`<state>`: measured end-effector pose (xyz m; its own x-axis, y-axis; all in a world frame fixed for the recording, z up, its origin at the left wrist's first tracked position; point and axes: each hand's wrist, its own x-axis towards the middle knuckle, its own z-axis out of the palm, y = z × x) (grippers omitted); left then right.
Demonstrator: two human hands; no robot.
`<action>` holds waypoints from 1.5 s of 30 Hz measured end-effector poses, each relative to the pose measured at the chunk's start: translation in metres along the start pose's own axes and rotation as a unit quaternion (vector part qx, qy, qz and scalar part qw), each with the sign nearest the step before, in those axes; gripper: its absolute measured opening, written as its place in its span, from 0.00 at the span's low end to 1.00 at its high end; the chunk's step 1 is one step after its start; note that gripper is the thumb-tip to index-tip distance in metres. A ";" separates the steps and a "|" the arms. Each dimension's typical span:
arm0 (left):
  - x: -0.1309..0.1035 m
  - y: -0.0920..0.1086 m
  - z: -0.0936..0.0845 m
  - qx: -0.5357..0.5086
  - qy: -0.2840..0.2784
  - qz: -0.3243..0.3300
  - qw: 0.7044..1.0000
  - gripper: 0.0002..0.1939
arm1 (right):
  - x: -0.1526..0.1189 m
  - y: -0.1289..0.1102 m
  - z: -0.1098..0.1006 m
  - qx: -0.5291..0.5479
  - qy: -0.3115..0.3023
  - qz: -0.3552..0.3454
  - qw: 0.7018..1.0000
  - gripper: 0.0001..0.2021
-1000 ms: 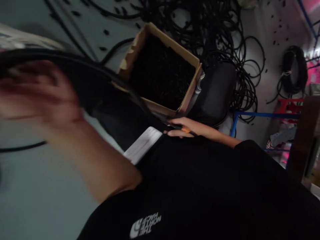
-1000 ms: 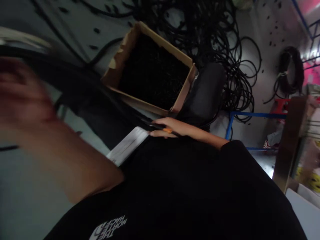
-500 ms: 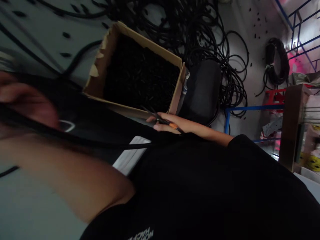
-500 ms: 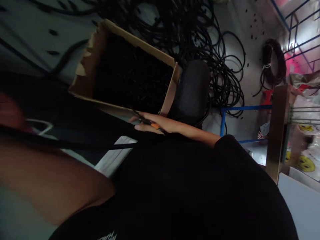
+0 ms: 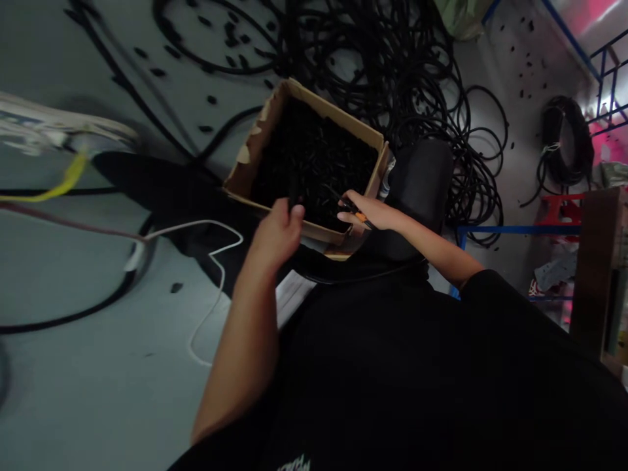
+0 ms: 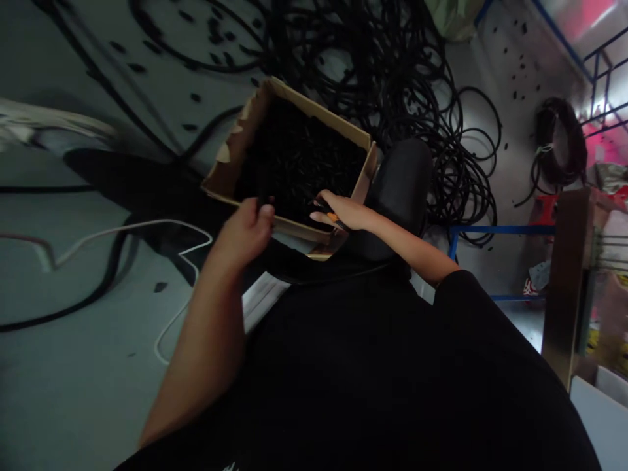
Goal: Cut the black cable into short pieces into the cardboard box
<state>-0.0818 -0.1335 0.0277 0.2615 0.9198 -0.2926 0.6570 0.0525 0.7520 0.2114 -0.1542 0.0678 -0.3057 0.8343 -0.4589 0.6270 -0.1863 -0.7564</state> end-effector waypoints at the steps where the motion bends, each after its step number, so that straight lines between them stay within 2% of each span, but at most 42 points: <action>1: -0.003 0.004 0.005 0.032 -0.008 -0.029 0.999 0.20 | 0.007 0.003 0.000 0.002 -0.006 0.006 1.000 0.16; 3: -0.008 0.014 0.016 0.043 -0.014 -0.085 0.995 0.20 | 0.018 0.008 0.001 0.011 -0.018 0.011 1.000 0.16; 4: -0.009 0.019 0.021 0.036 -0.014 -0.091 0.995 0.19 | 0.022 0.009 0.002 0.018 -0.024 0.009 1.000 0.16; 7: -0.012 0.024 0.035 0.016 -0.011 -0.058 0.998 0.17 | 0.029 0.014 0.005 0.036 -0.038 -0.003 0.999 0.17; 12: -0.016 0.014 0.047 -0.029 0.017 0.007 0.999 0.17 | 0.036 0.022 0.008 0.036 -0.049 -0.016 0.998 0.25; 18: -0.017 0.018 0.051 -0.035 0.013 -0.006 0.999 0.15 | 0.043 0.032 0.016 0.024 -0.042 -0.017 0.999 0.24; 23: -0.014 0.014 0.056 -0.083 -0.005 0.000 0.997 0.10 | 0.039 0.028 0.019 0.007 -0.037 -0.007 0.999 0.25; 27: -0.011 0.012 0.054 -0.101 0.003 -0.016 0.995 0.08 | 0.032 0.018 0.019 -0.017 -0.022 -0.012 1.000 0.17; 31: -0.007 0.020 0.051 -0.098 0.019 -0.053 0.994 0.07 | 0.029 0.015 0.019 -0.032 -0.029 -0.010 0.999 0.10; 36: -0.004 0.029 0.059 -0.092 0.030 -0.043 0.994 0.06 | 0.032 0.022 0.019 -0.043 -0.021 -0.017 0.999 0.10; 39: -0.003 0.026 0.062 -0.126 0.018 -0.025 0.992 0.04 | 0.032 0.022 0.015 -0.071 -0.014 -0.039 0.997 0.15; 41: -0.002 0.021 0.060 -0.159 0.019 -0.013 0.987 0.07 | 0.029 0.018 0.011 -0.093 -0.006 -0.057 0.994 0.16; 45: 0.001 0.009 0.051 -0.212 0.020 0.017 0.977 0.20 | 0.018 0.009 0.004 -0.118 0.000 -0.067 0.991 0.12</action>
<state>-0.0396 -0.1522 0.0045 0.2444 0.9377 -0.2469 0.2939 0.1710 0.9404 0.2087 -0.1426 0.0503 -0.3977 0.8434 -0.3613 0.7308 0.0531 -0.6805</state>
